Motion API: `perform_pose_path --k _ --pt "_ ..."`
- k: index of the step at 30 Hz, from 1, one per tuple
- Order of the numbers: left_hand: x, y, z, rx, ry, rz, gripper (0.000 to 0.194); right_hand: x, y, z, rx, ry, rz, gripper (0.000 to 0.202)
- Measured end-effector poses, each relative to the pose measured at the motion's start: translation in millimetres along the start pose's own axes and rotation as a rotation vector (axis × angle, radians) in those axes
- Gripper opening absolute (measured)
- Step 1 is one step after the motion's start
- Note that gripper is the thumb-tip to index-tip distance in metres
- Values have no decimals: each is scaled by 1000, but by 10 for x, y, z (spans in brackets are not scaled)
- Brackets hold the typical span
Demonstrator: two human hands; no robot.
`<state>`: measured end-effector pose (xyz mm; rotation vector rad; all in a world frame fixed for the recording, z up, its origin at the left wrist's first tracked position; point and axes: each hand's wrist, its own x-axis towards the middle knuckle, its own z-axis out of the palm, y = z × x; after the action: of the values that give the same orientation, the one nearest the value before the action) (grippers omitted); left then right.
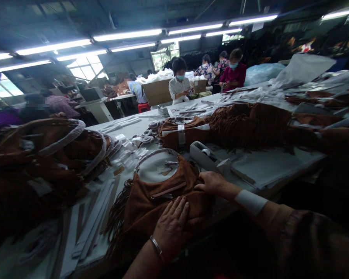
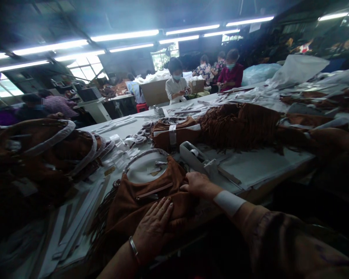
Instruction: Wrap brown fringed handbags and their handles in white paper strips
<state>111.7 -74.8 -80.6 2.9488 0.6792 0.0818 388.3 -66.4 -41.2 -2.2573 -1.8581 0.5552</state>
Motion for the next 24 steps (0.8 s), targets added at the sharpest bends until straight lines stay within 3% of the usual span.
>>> perform_pose_path --k 6,13,18,24 --pt "-13 -11 28 -9 10 -21 89 116 -2 57 87 -8 35 12" --pt "-31 -49 49 -42 47 2 83 -63 140 295 156 159 92 13" --pt "-37 -52 29 -64 39 0 86 -128 75 363 44 300 -28 7" --pt "-43 -54 27 -91 39 -3 81 -9 18 296 156 231 11 11"
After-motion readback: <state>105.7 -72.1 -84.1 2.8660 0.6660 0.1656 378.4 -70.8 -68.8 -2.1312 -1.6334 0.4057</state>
